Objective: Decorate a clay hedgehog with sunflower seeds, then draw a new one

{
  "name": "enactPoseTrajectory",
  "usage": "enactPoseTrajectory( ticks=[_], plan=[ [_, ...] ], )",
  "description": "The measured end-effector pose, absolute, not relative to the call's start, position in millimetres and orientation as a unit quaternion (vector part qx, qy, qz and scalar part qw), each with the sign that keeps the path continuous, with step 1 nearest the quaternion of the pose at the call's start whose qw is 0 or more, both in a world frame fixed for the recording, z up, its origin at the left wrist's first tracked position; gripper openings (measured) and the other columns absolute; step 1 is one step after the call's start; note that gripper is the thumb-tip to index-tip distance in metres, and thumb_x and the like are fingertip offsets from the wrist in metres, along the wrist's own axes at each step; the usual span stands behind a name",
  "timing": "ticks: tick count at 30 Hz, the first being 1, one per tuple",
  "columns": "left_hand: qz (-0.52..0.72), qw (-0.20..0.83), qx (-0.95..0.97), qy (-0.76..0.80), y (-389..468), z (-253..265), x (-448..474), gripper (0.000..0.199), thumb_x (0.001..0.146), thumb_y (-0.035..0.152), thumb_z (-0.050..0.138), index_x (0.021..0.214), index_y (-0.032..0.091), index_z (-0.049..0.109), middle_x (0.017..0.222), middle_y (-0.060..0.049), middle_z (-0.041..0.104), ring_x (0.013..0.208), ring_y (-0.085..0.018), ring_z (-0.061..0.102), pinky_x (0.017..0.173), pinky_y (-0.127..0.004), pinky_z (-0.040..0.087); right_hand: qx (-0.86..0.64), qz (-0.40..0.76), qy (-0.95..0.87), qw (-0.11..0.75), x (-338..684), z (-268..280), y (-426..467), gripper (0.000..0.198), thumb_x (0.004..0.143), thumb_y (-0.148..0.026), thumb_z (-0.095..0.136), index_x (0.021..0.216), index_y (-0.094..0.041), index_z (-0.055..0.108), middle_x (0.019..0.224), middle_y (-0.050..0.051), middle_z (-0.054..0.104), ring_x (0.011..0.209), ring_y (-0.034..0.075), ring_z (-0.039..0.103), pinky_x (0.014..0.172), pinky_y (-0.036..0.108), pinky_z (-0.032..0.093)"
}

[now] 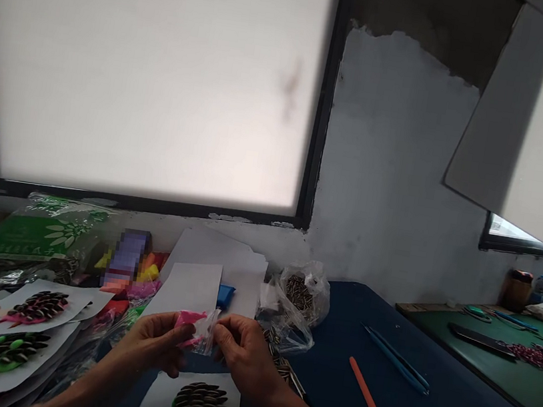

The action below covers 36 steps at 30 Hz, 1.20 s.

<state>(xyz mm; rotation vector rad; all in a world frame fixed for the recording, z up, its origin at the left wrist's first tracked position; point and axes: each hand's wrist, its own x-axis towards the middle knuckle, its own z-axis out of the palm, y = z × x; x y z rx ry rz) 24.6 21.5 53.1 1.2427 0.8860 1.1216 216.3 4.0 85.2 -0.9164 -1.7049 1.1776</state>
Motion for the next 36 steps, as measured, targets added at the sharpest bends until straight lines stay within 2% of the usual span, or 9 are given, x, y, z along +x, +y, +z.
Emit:
enactPoseTrajectory(
  ticks=[7, 11, 19, 24, 29, 31, 33, 35, 36],
  plan=[
    [0.469, 0.586, 0.542, 0.377, 23, 51, 25, 0.056, 0.062, 0.062, 0.084, 0.084, 0.013, 0.069, 0.062, -0.003, 0.069, 0.053, -0.019, 0.069, 0.051, -0.027, 0.056, -0.387, 0.468, -0.675, 0.419, 217, 86, 2, 0.026, 0.082, -0.041, 0.065, 0.086, -0.015, 0.064, 0.075, 0.001, 0.059, 0.067, 0.015, 0.052, 0.064, 0.028, 0.042],
    [0.462, 0.587, 0.547, 0.379, 22, 51, 25, 0.055, 0.063, 0.06, 0.085, 0.085, 0.012, 0.07, 0.064, -0.003, 0.07, 0.053, -0.019, 0.069, 0.052, -0.026, 0.057, -0.38, 0.488, -0.675, 0.403, 218, 86, 1, 0.021, 0.081, -0.034, 0.066, 0.089, -0.015, 0.063, 0.078, 0.002, 0.06, 0.072, 0.016, 0.054, 0.065, 0.027, 0.042],
    [0.445, 0.598, 0.551, 0.375, 15, 56, 31, 0.058, 0.06, 0.064, 0.084, 0.087, 0.014, 0.072, 0.067, -0.003, 0.07, 0.054, -0.018, 0.069, 0.053, -0.026, 0.057, -0.383, 0.499, -0.658, 0.413, 217, 73, 8, 0.008, 0.076, -0.022, 0.06, 0.076, -0.017, 0.055, 0.063, -0.004, 0.049, 0.056, 0.01, 0.042, 0.053, 0.023, 0.034],
    [0.443, 0.593, 0.558, 0.376, 14, 57, 30, 0.056, 0.064, 0.063, 0.083, 0.087, 0.013, 0.071, 0.068, -0.004, 0.071, 0.055, -0.018, 0.069, 0.054, -0.026, 0.056, -0.38, 0.509, -0.656, 0.408, 219, 76, 9, 0.014, 0.083, -0.03, 0.056, 0.077, -0.017, 0.053, 0.065, -0.004, 0.05, 0.056, 0.009, 0.044, 0.055, 0.023, 0.038],
    [0.446, 0.563, 0.58, 0.384, 12, 56, 32, 0.06, 0.068, 0.066, 0.077, 0.092, 0.012, 0.072, 0.07, -0.006, 0.071, 0.055, -0.019, 0.068, 0.054, -0.029, 0.055, -0.374, 0.511, -0.669, 0.389, 218, 75, 8, 0.024, 0.077, -0.036, 0.068, 0.08, -0.015, 0.056, 0.064, -0.002, 0.053, 0.056, 0.011, 0.047, 0.052, 0.024, 0.039],
    [0.457, 0.537, 0.591, 0.392, 10, 58, 32, 0.058, 0.073, 0.065, 0.072, 0.098, 0.013, 0.07, 0.08, -0.009, 0.073, 0.063, -0.022, 0.07, 0.06, -0.032, 0.056, -0.374, 0.503, -0.667, 0.403, 217, 74, 8, 0.027, 0.079, -0.04, 0.066, 0.078, -0.016, 0.055, 0.063, -0.003, 0.051, 0.055, 0.011, 0.045, 0.052, 0.024, 0.039],
    [0.487, 0.484, 0.602, 0.407, 9, 62, 32, 0.054, 0.075, 0.06, 0.071, 0.107, 0.016, 0.066, 0.102, -0.012, 0.071, 0.088, -0.028, 0.07, 0.076, -0.037, 0.056, -0.375, 0.49, -0.661, 0.427, 217, 74, 8, 0.03, 0.083, -0.045, 0.063, 0.079, -0.017, 0.054, 0.065, -0.004, 0.05, 0.056, 0.011, 0.045, 0.054, 0.024, 0.04],
    [0.527, 0.401, 0.616, 0.426, 6, 68, 32, 0.049, 0.075, 0.052, 0.073, 0.111, 0.021, 0.061, 0.12, -0.011, 0.064, 0.115, -0.032, 0.058, 0.093, -0.042, 0.048, -0.374, 0.476, -0.656, 0.451, 218, 75, 7, 0.034, 0.087, -0.05, 0.06, 0.081, -0.018, 0.053, 0.066, -0.003, 0.051, 0.057, 0.011, 0.047, 0.056, 0.025, 0.041],
    [0.542, 0.346, 0.631, 0.433, 3, 72, 34, 0.042, 0.075, 0.047, 0.073, 0.107, 0.023, 0.061, 0.121, -0.01, 0.061, 0.121, -0.033, 0.053, 0.097, -0.044, 0.044, -0.372, 0.47, -0.655, 0.461, 217, 76, 6, 0.036, 0.087, -0.053, 0.059, 0.081, -0.018, 0.053, 0.065, -0.003, 0.052, 0.057, 0.011, 0.048, 0.057, 0.026, 0.041]
  ],
)
